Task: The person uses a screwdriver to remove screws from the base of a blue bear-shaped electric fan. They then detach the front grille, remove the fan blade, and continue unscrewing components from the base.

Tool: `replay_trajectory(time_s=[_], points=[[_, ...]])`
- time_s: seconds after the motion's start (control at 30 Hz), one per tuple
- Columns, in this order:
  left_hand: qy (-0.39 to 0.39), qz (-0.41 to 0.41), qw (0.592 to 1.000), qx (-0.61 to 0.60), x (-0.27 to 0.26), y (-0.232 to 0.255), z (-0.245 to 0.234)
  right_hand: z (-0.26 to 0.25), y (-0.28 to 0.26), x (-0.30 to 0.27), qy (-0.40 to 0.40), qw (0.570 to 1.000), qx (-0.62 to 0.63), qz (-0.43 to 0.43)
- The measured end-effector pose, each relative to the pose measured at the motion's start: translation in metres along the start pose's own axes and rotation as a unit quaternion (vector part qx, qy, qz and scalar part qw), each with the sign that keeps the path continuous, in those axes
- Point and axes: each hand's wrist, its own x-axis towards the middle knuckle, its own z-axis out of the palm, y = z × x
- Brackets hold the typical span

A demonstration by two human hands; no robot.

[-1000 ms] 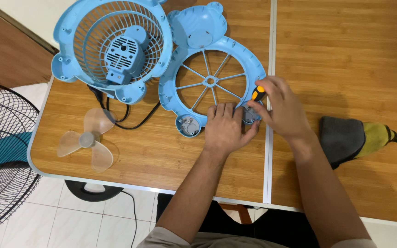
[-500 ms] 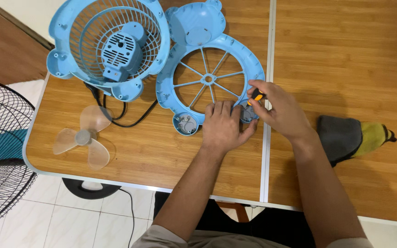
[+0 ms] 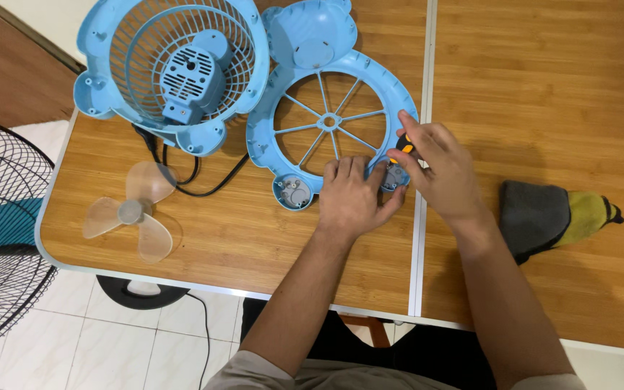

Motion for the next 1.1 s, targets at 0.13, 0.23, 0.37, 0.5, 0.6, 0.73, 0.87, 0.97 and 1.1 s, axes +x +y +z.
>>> replay_trajectory(time_s=[0.13,0.23,0.37,0.5,0.6,0.73,0.87,0.97,1.1], points=[[0.009,0.003,1.000,0.001,0.000,-0.001,0.000,-0.001,0.002,-0.002,-0.033,0.997,0.061,0.040],[-0.002,0.001,1.000,0.001,0.000,-0.001,0.000,0.000,0.002,-0.004,-0.053,0.991,0.108,0.058],[0.003,-0.001,1.000,0.002,-0.001,-0.001,0.002,0.004,0.006,-0.007,-0.070,0.979,0.138,0.132],[0.013,0.001,1.000,0.000,-0.002,-0.002,0.002,0.005,0.015,-0.010,-0.086,0.980,0.148,0.106],[0.000,0.003,1.000,0.004,-0.001,-0.003,0.003,0.008,0.018,-0.011,-0.079,0.978,0.181,0.063],[0.000,-0.003,1.000,-0.003,-0.002,-0.002,0.003,0.008,0.012,-0.006,-0.083,0.985,0.108,0.104],[-0.005,-0.006,1.000,-0.002,-0.002,-0.003,0.003,0.002,0.001,0.005,-0.043,0.997,0.009,0.058],[-0.007,-0.006,1.000,0.001,-0.002,-0.003,0.004,-0.003,-0.007,0.009,-0.064,0.993,0.036,0.095],[-0.013,-0.010,1.000,-0.006,-0.002,-0.004,0.004,-0.007,-0.005,0.013,-0.091,0.991,0.061,0.079]])
